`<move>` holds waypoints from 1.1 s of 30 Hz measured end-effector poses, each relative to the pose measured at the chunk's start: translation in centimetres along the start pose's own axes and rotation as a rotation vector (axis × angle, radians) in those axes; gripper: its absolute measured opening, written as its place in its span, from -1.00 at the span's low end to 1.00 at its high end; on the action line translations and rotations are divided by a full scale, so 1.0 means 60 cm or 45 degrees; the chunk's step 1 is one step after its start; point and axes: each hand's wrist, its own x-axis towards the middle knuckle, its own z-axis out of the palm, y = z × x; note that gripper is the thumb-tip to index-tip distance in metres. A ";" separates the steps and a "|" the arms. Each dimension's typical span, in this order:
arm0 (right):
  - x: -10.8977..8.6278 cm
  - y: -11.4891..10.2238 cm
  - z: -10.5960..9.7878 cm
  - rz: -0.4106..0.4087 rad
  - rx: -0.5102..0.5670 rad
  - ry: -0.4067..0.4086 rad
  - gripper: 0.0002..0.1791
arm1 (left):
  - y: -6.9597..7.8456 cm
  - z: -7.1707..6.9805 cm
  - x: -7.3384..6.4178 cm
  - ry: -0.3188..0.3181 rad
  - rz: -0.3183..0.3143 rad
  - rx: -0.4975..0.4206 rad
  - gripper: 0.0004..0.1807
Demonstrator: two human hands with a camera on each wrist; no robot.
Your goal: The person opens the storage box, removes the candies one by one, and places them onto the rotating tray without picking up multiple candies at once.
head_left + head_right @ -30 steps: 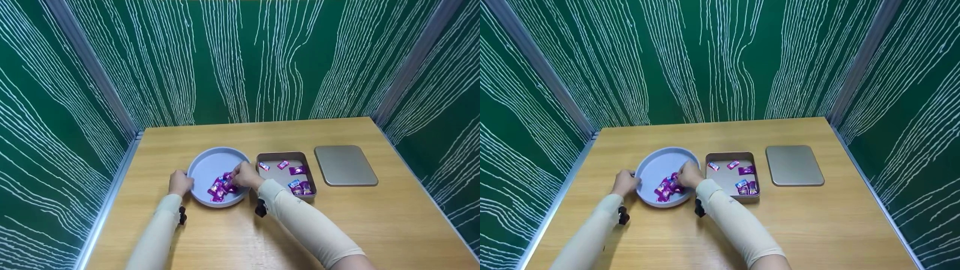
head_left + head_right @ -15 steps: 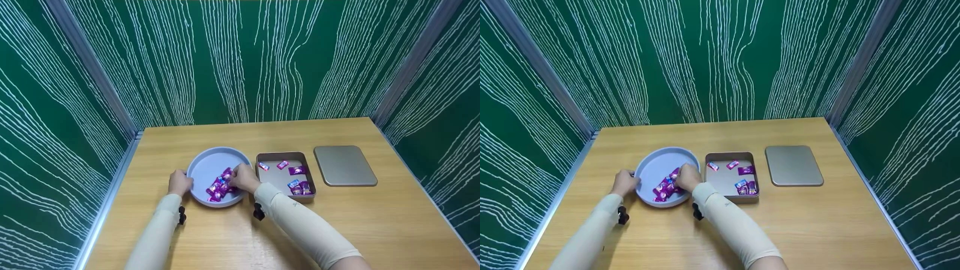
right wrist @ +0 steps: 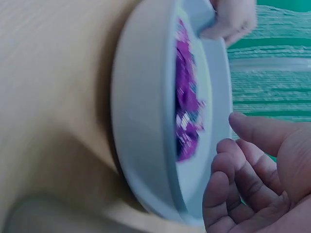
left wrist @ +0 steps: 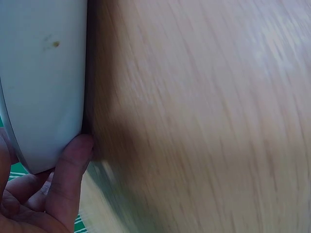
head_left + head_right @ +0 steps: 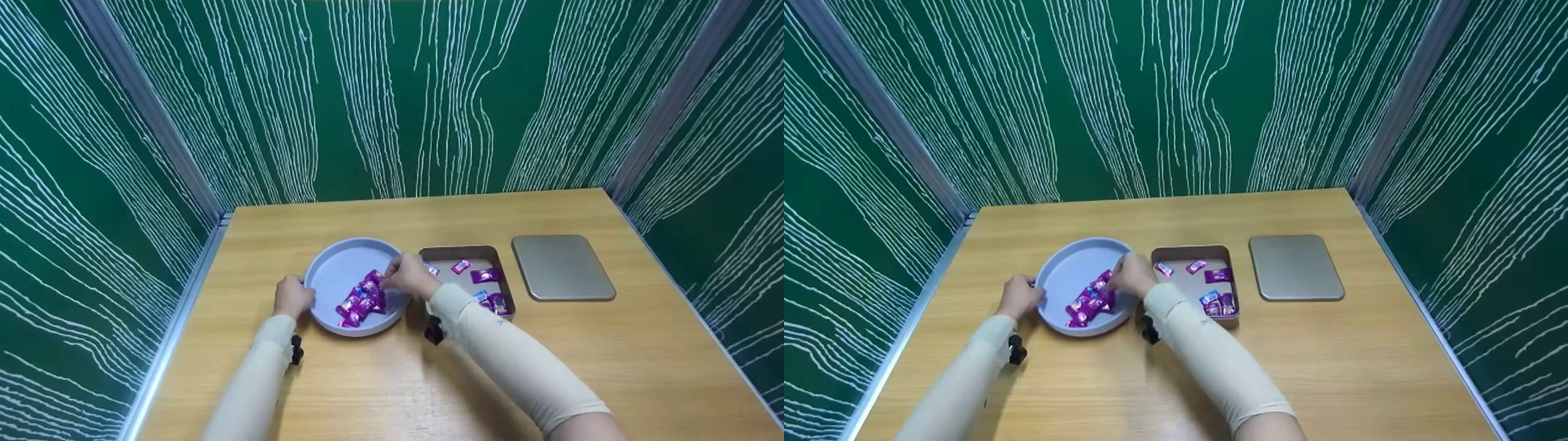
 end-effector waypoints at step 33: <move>-0.034 0.158 -0.183 0.168 -0.082 -0.114 -0.85 | 0.004 -0.002 -0.003 -0.026 -0.034 0.000 -0.63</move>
